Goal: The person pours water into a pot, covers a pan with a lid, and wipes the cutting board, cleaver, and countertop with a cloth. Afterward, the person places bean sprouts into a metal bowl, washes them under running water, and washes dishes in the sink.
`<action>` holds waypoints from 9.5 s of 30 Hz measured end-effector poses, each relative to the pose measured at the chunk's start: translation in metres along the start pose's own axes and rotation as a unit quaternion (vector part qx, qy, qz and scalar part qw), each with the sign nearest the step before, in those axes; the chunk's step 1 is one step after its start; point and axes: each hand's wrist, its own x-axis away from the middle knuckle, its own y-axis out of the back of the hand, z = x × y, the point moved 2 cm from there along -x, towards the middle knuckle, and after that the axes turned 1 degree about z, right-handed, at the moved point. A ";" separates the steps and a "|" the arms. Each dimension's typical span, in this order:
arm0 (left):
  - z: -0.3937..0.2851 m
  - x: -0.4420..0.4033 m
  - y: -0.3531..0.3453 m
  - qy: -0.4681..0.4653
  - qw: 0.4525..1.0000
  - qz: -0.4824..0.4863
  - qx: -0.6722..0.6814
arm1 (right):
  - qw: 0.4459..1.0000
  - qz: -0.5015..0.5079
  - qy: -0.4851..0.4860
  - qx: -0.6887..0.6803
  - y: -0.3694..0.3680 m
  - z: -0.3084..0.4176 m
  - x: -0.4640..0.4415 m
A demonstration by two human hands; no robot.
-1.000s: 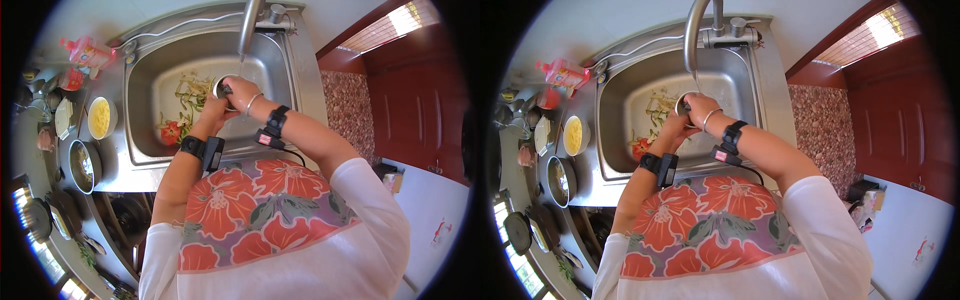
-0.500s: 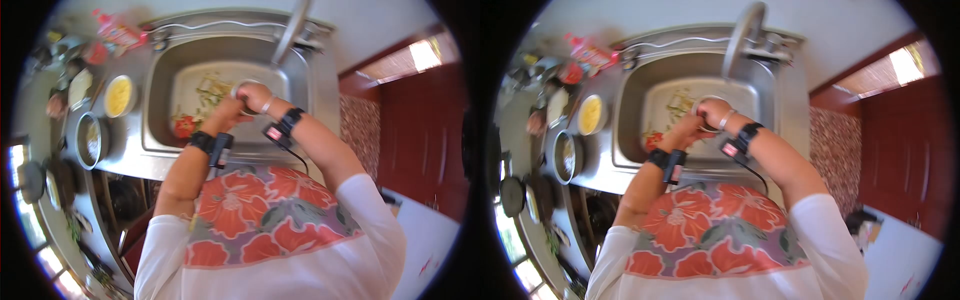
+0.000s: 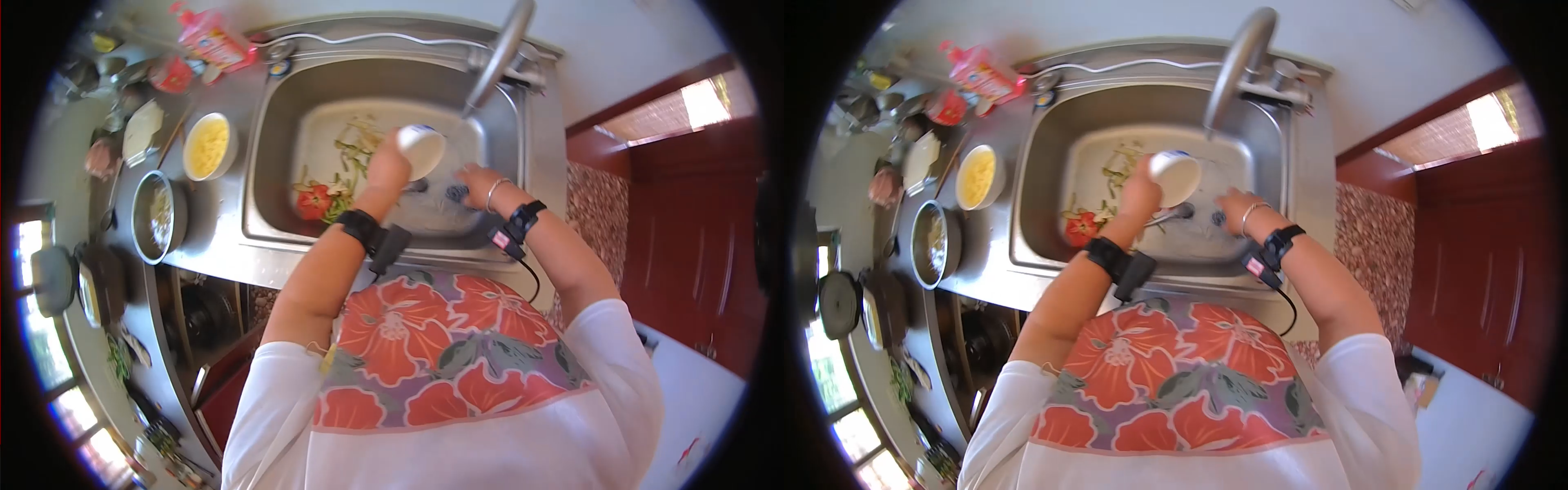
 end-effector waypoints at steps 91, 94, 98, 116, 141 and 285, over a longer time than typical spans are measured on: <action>-0.012 0.023 -0.007 0.214 0.847 0.252 0.416 | 0.970 -0.157 0.119 0.143 0.081 0.070 0.000; -0.014 0.019 -0.010 0.212 0.849 0.271 0.400 | 0.947 -0.276 0.132 0.100 0.077 0.060 -0.005; -0.022 0.013 -0.015 0.193 0.882 0.214 0.373 | 0.981 -0.194 0.013 -0.016 0.061 0.027 -0.026; -0.047 0.009 -0.012 0.129 0.971 0.055 0.194 | 0.917 -0.367 0.153 0.041 0.084 0.036 -0.032; -0.034 0.003 -0.003 0.119 0.973 0.082 0.179 | 0.892 -0.253 -0.055 -0.370 0.037 -0.027 -0.062; 0.021 0.016 0.028 0.300 0.814 0.263 0.423 | 0.971 0.091 -0.212 0.056 -0.087 -0.044 -0.100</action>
